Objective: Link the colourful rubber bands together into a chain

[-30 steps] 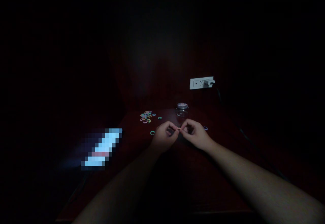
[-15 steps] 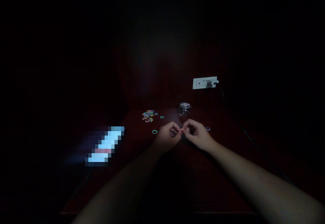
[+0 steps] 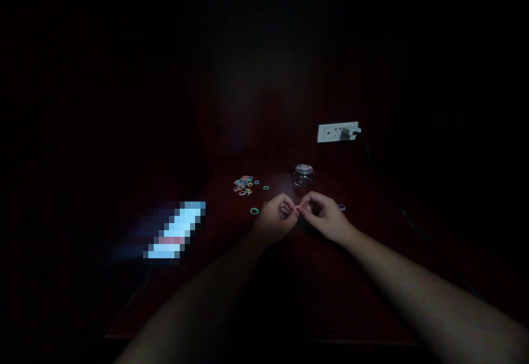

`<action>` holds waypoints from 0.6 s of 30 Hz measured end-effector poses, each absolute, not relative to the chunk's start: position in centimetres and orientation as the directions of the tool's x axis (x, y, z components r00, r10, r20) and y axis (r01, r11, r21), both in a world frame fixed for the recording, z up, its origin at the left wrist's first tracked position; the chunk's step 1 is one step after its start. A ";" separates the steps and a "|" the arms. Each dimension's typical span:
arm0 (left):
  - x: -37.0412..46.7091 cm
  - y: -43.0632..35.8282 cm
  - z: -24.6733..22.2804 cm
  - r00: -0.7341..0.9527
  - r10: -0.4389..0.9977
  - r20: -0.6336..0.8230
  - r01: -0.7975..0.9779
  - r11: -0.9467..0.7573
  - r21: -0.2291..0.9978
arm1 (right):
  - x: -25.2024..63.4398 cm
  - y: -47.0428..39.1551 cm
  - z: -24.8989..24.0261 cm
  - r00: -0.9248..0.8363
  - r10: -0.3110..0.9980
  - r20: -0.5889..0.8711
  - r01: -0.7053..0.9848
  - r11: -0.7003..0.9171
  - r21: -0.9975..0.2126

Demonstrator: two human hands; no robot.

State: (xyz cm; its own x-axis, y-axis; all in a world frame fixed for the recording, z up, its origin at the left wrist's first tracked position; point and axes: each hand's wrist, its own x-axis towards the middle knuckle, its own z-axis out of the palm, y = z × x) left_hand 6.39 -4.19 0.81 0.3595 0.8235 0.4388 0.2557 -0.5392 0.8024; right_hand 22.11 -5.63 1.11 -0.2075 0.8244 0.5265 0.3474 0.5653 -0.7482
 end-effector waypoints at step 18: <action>6.5 -4.0 0.6 0.358 0.818 0.450 0.262 -0.551 0.792 | 22.2 -5.7 1.2 -0.248 0.823 0.512 0.335 0.569 -0.752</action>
State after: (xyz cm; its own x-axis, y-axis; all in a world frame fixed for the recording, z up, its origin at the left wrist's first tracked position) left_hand 6.45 -4.01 0.61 0.3582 0.8180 0.4502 0.2622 -0.5509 0.7923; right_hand 22.22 -5.70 1.22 -0.2477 0.8225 0.5119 0.3345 0.5685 -0.7516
